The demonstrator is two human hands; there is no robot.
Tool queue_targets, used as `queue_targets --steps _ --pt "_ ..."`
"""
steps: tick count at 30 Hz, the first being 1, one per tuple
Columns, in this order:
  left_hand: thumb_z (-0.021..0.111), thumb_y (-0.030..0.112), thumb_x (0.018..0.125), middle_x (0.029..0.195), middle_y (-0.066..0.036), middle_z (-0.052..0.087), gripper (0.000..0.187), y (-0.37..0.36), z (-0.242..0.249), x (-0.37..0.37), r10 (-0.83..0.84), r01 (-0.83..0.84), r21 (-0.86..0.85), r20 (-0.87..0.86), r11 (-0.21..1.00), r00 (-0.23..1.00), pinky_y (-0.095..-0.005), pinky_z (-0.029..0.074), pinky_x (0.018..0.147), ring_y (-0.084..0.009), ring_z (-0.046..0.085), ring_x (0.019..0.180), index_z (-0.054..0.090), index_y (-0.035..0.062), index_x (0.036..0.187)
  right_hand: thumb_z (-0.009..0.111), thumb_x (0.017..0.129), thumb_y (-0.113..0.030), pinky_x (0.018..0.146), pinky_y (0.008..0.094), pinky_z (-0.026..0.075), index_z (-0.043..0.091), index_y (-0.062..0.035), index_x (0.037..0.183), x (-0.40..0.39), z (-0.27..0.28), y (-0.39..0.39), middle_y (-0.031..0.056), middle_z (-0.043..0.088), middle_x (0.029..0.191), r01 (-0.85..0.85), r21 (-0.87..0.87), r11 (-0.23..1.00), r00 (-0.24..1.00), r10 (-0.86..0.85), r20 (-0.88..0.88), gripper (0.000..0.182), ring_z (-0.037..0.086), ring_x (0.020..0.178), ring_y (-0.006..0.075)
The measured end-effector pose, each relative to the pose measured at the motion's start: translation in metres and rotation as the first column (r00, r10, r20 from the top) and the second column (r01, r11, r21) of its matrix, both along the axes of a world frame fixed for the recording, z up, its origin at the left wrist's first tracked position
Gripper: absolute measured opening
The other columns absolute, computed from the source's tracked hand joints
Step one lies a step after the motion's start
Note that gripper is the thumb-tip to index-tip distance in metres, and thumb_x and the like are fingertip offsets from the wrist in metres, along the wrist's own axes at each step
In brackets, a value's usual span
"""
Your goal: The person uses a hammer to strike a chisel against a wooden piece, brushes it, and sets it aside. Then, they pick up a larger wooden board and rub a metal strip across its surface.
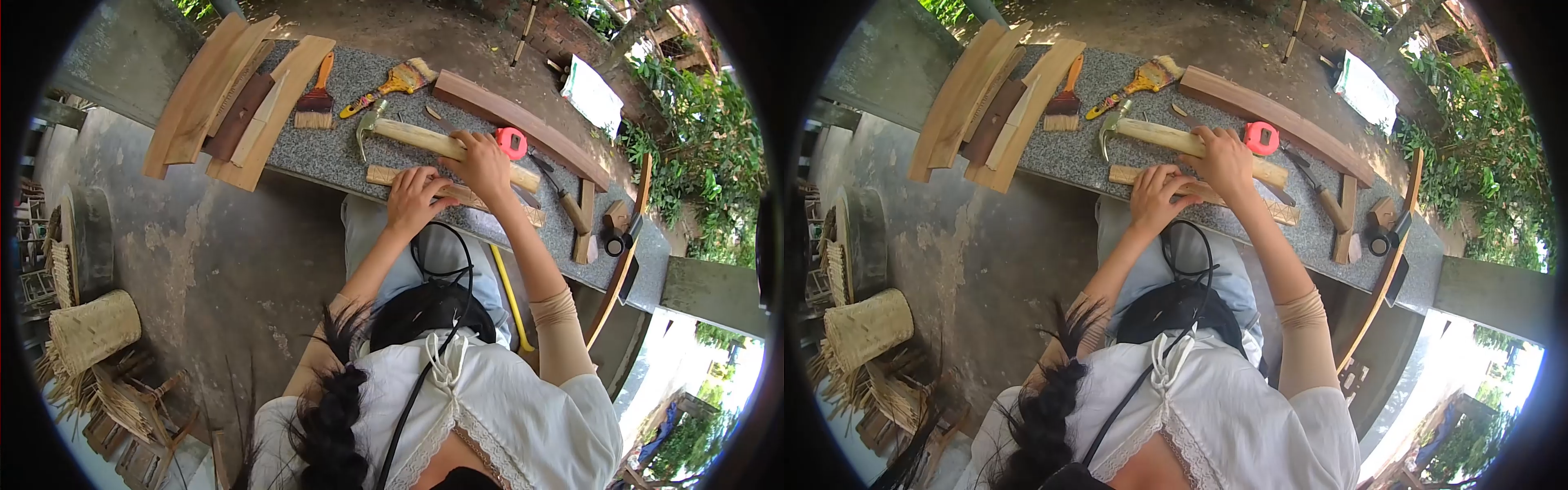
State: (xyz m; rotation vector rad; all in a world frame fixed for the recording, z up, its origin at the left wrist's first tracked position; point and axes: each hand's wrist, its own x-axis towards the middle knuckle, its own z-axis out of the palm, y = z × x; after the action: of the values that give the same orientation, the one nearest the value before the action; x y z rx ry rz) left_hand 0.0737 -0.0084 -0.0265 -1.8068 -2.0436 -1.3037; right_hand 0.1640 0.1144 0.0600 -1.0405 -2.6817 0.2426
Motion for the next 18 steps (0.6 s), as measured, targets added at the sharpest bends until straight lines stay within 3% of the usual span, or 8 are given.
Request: queue_targets --steps 2,4,6,8,10,12,13,18 --pt "0.076 0.045 0.067 0.096 0.003 0.056 0.038 0.000 0.001 0.000 -0.005 0.005 -0.002 -0.013 1.000 1.000 -0.0355 0.044 0.083 -0.0196 0.055 0.094 0.070 0.0198 0.094 0.078 0.071 -0.034 0.076 0.0409 0.051 0.066 -0.0140 0.107 0.005 -0.012 0.007 0.0080 0.065 0.089 0.012 -0.045 0.999 0.999 -0.013 -0.037 0.043 0.061 0.091 0.0288" --pt "0.077 0.044 0.066 0.096 0.004 0.056 0.037 0.000 0.002 0.000 0.009 -0.009 -0.012 -0.021 1.000 1.000 -0.0355 0.043 0.083 -0.0195 0.055 0.094 0.070 0.0200 0.093 0.075 0.075 -0.029 0.079 0.0414 0.050 0.068 -0.0126 0.103 0.010 -0.019 0.014 0.0089 0.064 0.088 -0.117 0.019 0.993 0.980 0.118 -0.159 0.033 0.061 0.090 0.0295" --pt "0.077 0.044 0.067 0.096 0.003 0.056 0.038 -0.001 0.003 0.000 -0.006 0.006 -0.025 -0.019 1.000 1.000 -0.0360 0.043 0.084 -0.0197 0.054 0.095 0.070 0.0198 0.096 0.071 0.080 -0.023 0.082 0.0416 0.049 0.070 -0.0102 0.098 0.022 -0.014 0.018 0.0109 0.065 0.089 -0.113 0.000 0.994 0.973 0.111 -0.204 0.022 0.062 0.091 0.0305" --pt "0.077 0.044 0.067 0.097 0.002 0.056 0.040 -0.002 0.006 0.001 0.003 -0.004 -0.051 -0.023 0.999 1.000 -0.0368 0.043 0.085 -0.0205 0.054 0.096 0.070 0.0193 0.098 0.067 0.084 -0.020 0.083 0.0419 0.048 0.070 -0.0080 0.096 0.036 -0.004 0.016 0.0128 0.066 0.091 -0.093 -0.057 0.994 0.928 0.066 -0.368 0.017 0.062 0.091 0.0312" --pt "0.076 0.039 0.072 0.098 0.000 0.057 0.038 -0.003 0.011 -0.001 -0.011 0.009 -0.062 -0.029 0.998 1.000 -0.0372 0.043 0.086 -0.0218 0.054 0.098 0.070 0.0176 0.102 0.065 0.086 -0.018 0.080 0.0406 0.049 0.069 -0.0066 0.097 0.061 0.005 0.007 0.0142 0.067 0.093 -0.046 -0.138 0.989 0.922 -0.012 -0.388 0.016 0.063 0.090 0.0302" --pt "0.074 0.030 0.079 0.099 -0.002 0.058 0.027 -0.004 0.015 -0.005 -0.033 0.030 0.018 0.178 0.999 0.984 -0.0373 0.042 0.087 -0.0230 0.054 0.098 0.070 0.0151 0.102 0.064 0.087 -0.015 0.073 0.0375 0.050 0.068 -0.0052 0.098 0.091 0.012 -0.010 0.0138 0.065 0.089 0.038 -0.296 0.955 0.898 -0.163 -0.409 0.015 0.063 0.080 0.0271" --pt "0.070 0.020 0.084 0.098 -0.005 0.060 0.018 -0.006 0.026 -0.009 0.000 -0.006 0.029 0.201 1.000 0.980 -0.0369 0.043 0.087 -0.0245 0.056 0.096 0.071 0.0127 0.100 0.063 0.087 -0.013 0.070 0.0362 0.049 0.067 -0.0047 0.099 0.108 0.009 -0.018 0.0132 0.064 0.086 0.052 -0.308 0.950 0.899 -0.179 -0.400 0.015 0.062 0.075 0.0253" --pt "0.064 0.018 0.087 0.098 -0.008 0.061 0.014 0.003 0.042 -0.086 0.301 -0.306 0.063 0.080 0.950 0.950 -0.0384 0.042 0.089 -0.0283 0.056 0.096 0.070 0.0106 0.098 0.062 0.087 -0.009 0.065 0.0340 0.047 0.066 -0.0039 0.102 0.167 -0.020 -0.034 0.0113 0.060 0.078 0.113 -0.344 0.932 0.863 -0.264 -0.431 0.017 0.057 0.066 0.0213"
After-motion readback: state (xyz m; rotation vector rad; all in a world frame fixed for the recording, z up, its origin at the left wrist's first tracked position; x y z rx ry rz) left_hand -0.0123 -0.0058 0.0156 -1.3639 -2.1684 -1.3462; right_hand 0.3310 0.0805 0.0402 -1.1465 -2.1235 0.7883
